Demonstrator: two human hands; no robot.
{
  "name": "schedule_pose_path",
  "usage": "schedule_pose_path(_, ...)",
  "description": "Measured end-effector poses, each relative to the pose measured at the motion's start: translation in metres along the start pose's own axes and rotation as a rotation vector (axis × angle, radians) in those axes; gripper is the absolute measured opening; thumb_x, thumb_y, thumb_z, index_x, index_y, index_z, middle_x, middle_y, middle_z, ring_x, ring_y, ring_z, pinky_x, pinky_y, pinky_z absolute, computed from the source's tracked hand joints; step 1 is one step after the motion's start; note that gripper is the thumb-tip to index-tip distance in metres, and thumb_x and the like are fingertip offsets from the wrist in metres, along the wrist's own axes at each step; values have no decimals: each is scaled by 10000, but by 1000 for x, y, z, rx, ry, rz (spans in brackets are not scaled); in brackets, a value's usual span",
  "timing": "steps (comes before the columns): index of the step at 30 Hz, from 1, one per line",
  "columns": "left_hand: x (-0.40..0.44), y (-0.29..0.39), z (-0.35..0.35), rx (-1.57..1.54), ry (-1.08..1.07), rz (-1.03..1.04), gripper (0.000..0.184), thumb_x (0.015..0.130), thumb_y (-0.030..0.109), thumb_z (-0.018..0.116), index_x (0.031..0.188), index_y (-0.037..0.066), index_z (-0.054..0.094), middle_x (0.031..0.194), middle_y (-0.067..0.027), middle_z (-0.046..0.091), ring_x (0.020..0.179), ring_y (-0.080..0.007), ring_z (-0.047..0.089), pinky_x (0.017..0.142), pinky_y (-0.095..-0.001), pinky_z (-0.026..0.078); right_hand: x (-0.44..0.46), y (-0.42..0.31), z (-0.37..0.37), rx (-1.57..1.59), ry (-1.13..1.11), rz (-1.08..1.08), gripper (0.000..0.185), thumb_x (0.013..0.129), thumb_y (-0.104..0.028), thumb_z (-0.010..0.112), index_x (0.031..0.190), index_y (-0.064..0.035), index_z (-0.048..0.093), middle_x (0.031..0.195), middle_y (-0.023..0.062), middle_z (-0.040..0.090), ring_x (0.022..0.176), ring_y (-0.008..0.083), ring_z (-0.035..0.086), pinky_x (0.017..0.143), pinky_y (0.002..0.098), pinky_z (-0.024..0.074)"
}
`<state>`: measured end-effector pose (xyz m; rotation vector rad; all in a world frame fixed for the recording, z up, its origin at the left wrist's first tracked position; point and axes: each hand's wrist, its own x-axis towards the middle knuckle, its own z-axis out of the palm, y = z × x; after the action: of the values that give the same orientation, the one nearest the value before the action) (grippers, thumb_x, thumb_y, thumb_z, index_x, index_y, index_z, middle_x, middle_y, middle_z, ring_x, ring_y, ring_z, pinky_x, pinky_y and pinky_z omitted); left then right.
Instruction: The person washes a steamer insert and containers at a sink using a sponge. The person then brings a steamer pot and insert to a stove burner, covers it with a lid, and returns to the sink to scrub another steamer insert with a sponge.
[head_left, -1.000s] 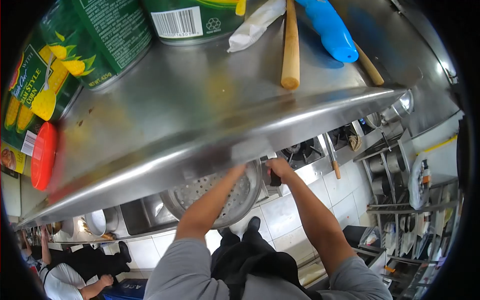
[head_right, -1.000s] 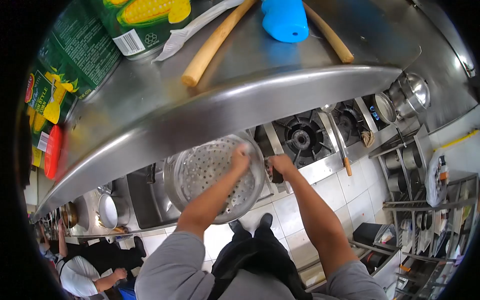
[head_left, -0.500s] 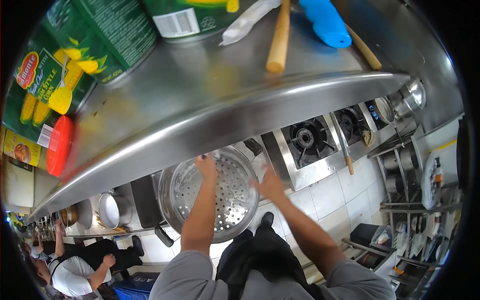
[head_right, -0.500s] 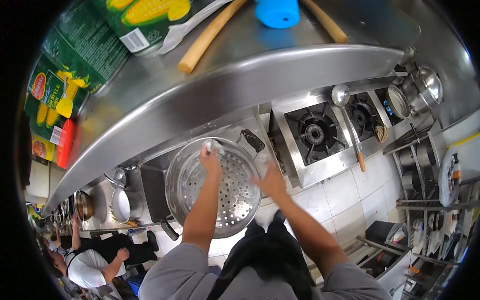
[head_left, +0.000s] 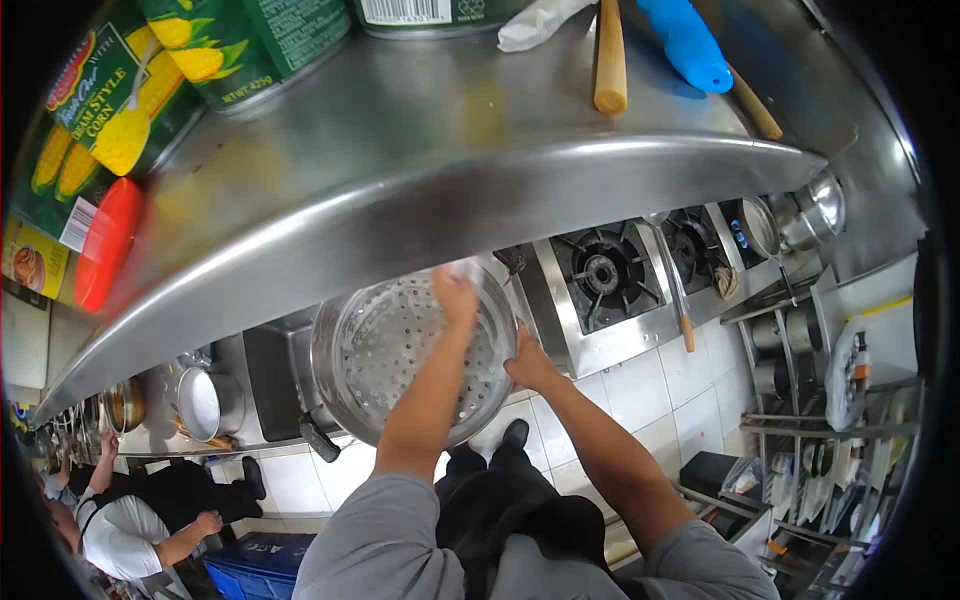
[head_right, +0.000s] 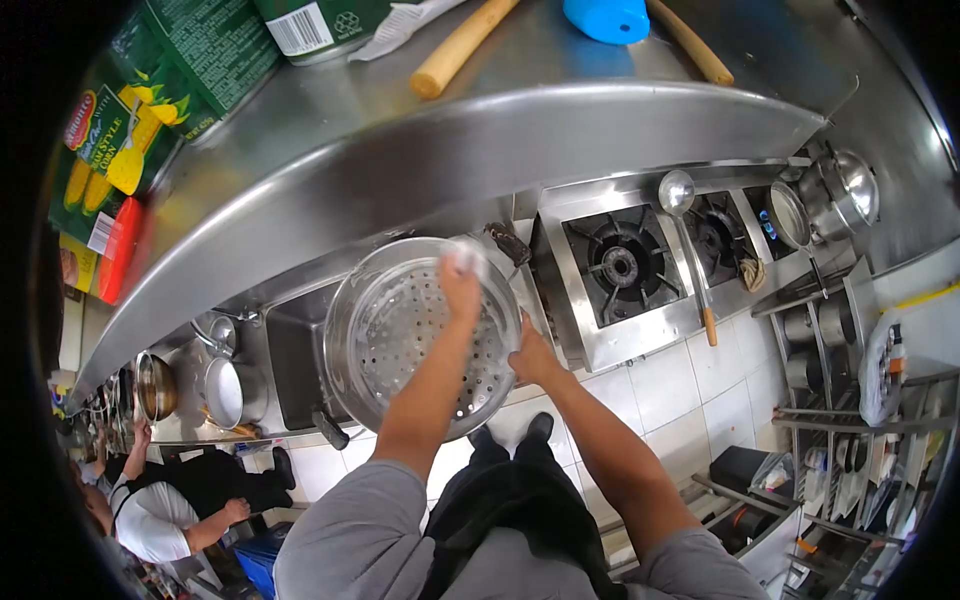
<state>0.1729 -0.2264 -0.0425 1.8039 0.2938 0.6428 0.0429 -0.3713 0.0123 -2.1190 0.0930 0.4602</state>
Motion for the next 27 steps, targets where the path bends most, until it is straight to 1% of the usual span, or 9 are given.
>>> schedule_pose_path(4,-67,33,-28,-125,-423,366,259,843,183,715,1026,2,681,1025,-167,631,1004,-368,594,917,-438,457,17,22,-9,-124,28,-142,900,697,-24,558,1516,16,189,1132,362,612,1019,458,646,934,446,524)
schedule_pose_path(5,-44,39,-38,-148,-619,237,247,841,190,713,1013,15,694,1015,-170,642,1020,-379,590,934,-452,447,14,28,-8,-126,21,-133,900,697,-24,558,1516,16,189,1132,362,612,1019,458,646,934,446,524)
schedule_pose_path(8,13,8,-32,151,-375,130,242,854,173,690,1027,4,690,981,-161,651,1011,-359,598,906,-437,464,15,-6,-22,-25,-80,32,877,699,-11,550,1507,24,211,1129,350,616,906,440,683,742,443,606)
schedule_pose_path(10,10,30,-35,242,-137,-173,240,836,87,628,1052,2,691,996,-193,657,1010,-357,601,909,-436,466,20,-18,-28,79,-151,92,880,701,11,542,1514,-2,204,1119,321,629,801,394,705,547,418,615)
schedule_pose_path(14,-80,-38,-11,11,-335,154,270,822,42,583,1074,-23,655,1098,-263,630,1043,-430,604,966,-464,460,29,-18,-34,152,-160,-37,878,721,17,540,1524,-34,189,1073,292,631,701,361,690,493,376,599)
schedule_pose_path(16,-40,-51,-11,409,-114,458,214,799,4,581,995,-30,658,976,-227,644,926,-373,627,874,-427,477,26,-19,-32,113,-182,63,891,723,22,546,1532,-54,178,1127,286,613,736,354,694,492,380,599)
schedule_pose_path(23,-45,-1,8,273,-12,65,311,727,-48,550,1024,-26,641,998,-230,602,1035,-432,574,905,-470,452,42,-23,-29,80,-176,17,905,725,6,544,1541,-62,157,1136,290,629,776,363,701,505,390,609)
schedule_pose_path(25,-91,-30,-13,-33,-484,143,305,738,-30,561,1031,-26,645,1072,-239,602,1078,-432,570,916,-479,454,57,3,-27,84,-167,37,933,726,7,550,1550,-61,117,1176,297,606,790,358,699,514,384,610)
schedule_pose_path(27,-68,-30,-16,203,-465,199,297,741,-22,562,1023,-21,652,1063,-242,615,1083,-427,574,925,-476,456,57,-1,-28,100,-201,68,941,726,5,555,1551,-61,107,1200,301,590,804,356,697,519,383,611)
